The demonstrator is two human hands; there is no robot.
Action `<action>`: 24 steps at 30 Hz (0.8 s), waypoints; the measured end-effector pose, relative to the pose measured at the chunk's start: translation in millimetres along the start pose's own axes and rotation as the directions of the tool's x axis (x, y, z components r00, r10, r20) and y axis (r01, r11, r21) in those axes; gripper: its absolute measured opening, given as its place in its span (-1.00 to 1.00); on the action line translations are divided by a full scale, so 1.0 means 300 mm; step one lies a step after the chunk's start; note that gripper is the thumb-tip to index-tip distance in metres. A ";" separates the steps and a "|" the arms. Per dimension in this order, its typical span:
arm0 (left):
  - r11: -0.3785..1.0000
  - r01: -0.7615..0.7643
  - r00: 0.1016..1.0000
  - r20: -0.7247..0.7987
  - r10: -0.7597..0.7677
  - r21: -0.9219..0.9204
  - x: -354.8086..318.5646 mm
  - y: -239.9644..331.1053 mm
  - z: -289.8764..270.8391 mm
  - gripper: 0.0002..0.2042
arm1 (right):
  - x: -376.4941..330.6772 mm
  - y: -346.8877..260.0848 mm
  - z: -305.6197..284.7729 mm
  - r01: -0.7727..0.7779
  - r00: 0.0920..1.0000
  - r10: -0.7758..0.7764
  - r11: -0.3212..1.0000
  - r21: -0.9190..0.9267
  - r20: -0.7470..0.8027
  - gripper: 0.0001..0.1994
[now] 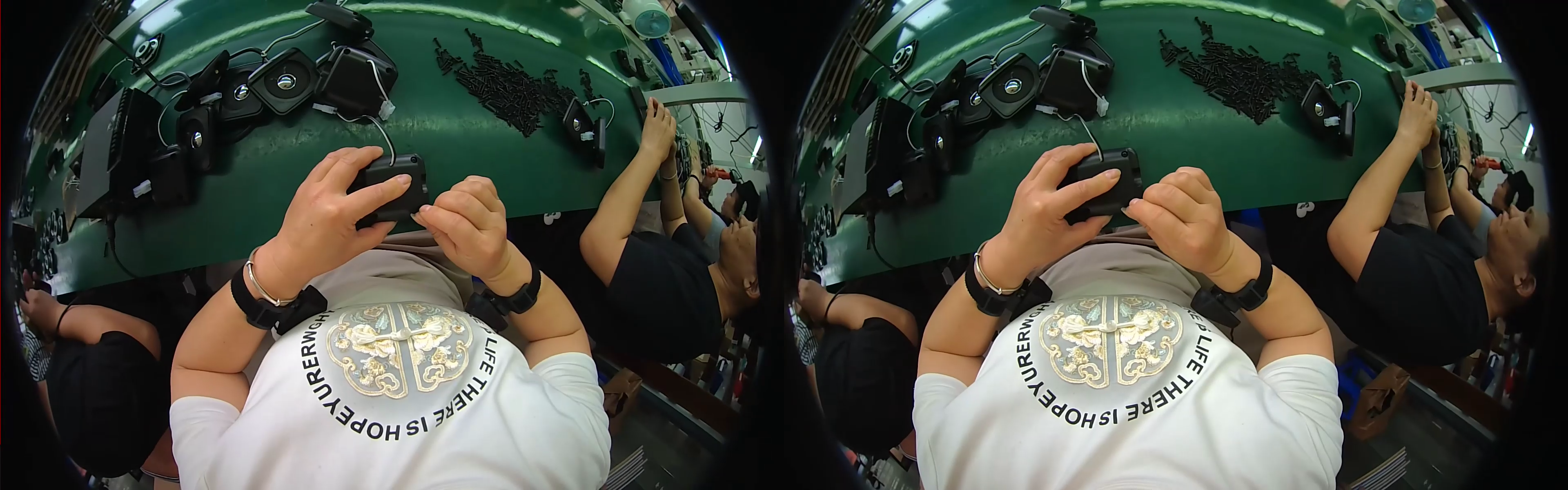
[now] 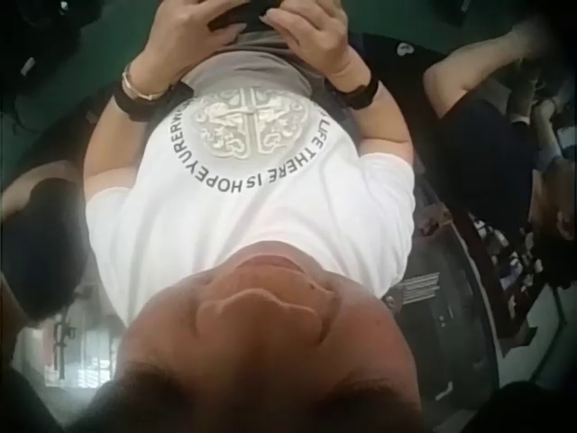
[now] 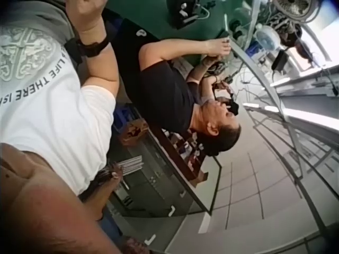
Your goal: The person picks up a speaker and a housing, inserts the speaker into the housing, and threads the wire through a hole. They then pick up screws from the table and place them into the housing before repeating the process with another assembly.
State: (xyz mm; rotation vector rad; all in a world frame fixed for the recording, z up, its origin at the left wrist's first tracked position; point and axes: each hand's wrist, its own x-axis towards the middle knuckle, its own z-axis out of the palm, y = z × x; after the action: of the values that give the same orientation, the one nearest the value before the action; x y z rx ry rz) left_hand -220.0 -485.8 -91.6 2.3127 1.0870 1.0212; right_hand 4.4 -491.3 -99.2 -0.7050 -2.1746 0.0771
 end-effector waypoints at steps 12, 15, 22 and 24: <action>1.000 -0.003 1.000 0.021 0.003 0.010 0.035 0.047 -0.033 -0.46 | 0.352 0.332 -0.104 -0.556 0.822 0.550 0.831 0.005 0.149 -0.84; 1.000 -0.003 1.000 0.024 0.002 0.016 0.046 0.055 -0.048 -0.47 | 0.451 0.496 -0.053 -0.559 0.745 0.610 0.792 -0.246 0.269 -0.76; 1.000 -0.001 1.000 0.030 0.001 -0.009 0.011 0.039 -0.061 -0.48 | 0.526 0.575 0.044 -0.421 0.535 0.718 0.683 -0.597 0.444 -0.75; 1.000 0.009 1.000 0.023 -0.009 -0.004 0.002 0.029 -0.064 -0.48 | 0.514 0.560 0.005 -0.445 0.714 0.577 0.811 -0.379 0.397 -0.76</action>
State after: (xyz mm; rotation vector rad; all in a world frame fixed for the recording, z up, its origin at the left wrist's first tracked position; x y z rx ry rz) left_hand -229.7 -490.1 -73.4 2.3088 1.0845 0.9907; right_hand 3.7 -270.9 -40.3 -1.5956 -2.4196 0.3041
